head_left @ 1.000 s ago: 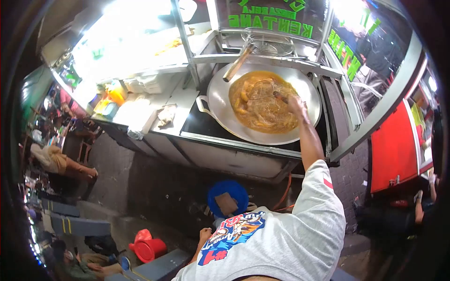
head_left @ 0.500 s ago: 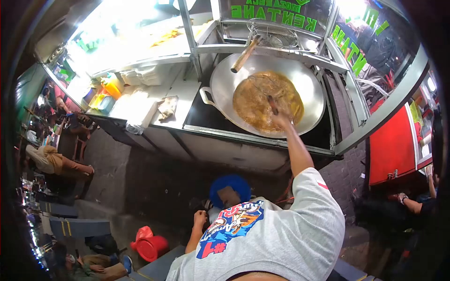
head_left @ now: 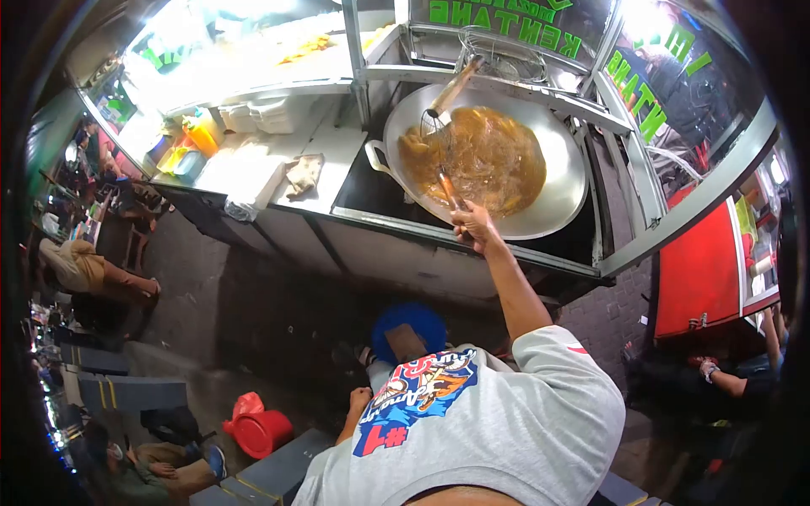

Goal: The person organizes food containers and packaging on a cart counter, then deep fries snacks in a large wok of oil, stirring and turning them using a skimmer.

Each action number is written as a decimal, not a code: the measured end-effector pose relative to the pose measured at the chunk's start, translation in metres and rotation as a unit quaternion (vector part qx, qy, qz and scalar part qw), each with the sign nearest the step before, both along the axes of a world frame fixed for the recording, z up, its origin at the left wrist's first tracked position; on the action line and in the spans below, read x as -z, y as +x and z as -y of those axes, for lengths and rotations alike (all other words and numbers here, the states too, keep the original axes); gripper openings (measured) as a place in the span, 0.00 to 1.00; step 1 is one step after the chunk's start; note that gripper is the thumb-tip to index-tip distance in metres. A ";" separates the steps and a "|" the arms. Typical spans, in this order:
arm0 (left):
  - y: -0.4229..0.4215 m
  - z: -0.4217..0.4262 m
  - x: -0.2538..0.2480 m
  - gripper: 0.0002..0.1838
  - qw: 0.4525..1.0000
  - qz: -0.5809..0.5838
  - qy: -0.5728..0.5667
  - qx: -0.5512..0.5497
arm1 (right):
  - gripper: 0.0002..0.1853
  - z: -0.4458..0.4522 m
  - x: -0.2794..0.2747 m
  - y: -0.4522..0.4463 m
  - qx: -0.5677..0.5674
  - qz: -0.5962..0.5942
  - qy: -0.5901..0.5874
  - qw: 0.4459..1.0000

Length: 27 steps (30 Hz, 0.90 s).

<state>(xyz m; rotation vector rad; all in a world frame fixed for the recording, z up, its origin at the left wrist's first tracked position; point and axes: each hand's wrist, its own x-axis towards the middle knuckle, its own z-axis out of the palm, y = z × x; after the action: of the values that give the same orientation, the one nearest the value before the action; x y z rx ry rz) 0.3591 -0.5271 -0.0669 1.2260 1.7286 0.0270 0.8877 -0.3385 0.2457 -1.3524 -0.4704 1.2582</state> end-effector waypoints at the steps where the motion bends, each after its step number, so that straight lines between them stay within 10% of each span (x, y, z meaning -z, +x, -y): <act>1: 0.007 -0.002 -0.011 0.19 1.000 -0.006 0.017 0.004 | 0.20 0.014 -0.010 -0.001 -0.006 0.009 -0.003 1.000; 5: 0.045 -0.022 -0.073 0.13 1.000 0.007 0.020 -0.010 | 0.23 0.062 -0.030 0.006 -0.067 0.126 -0.025 0.989; 10: 0.037 -0.055 0.014 0.14 0.997 0.077 0.024 -0.015 | 0.30 0.119 -0.039 0.023 -0.079 0.328 -0.058 0.940; 11: 0.042 -0.058 0.013 0.14 0.997 0.067 0.025 -0.006 | 0.31 0.131 -0.017 0.034 -0.053 0.511 -0.022 0.858; 20: 0.086 -0.067 -0.026 0.17 0.987 0.146 0.048 -0.048 | 0.26 0.180 -0.019 0.107 0.050 0.618 -0.108 0.777; 27: 0.056 -0.027 -0.052 0.15 0.998 0.042 0.044 0.007 | 0.25 0.119 -0.011 0.162 0.128 0.452 -0.173 0.866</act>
<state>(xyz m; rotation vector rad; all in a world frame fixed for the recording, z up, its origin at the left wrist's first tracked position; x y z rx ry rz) 0.4151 -0.5000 -0.0145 1.2830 1.6618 0.1464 1.0495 -0.4576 0.2565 -2.2221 -0.6857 0.4216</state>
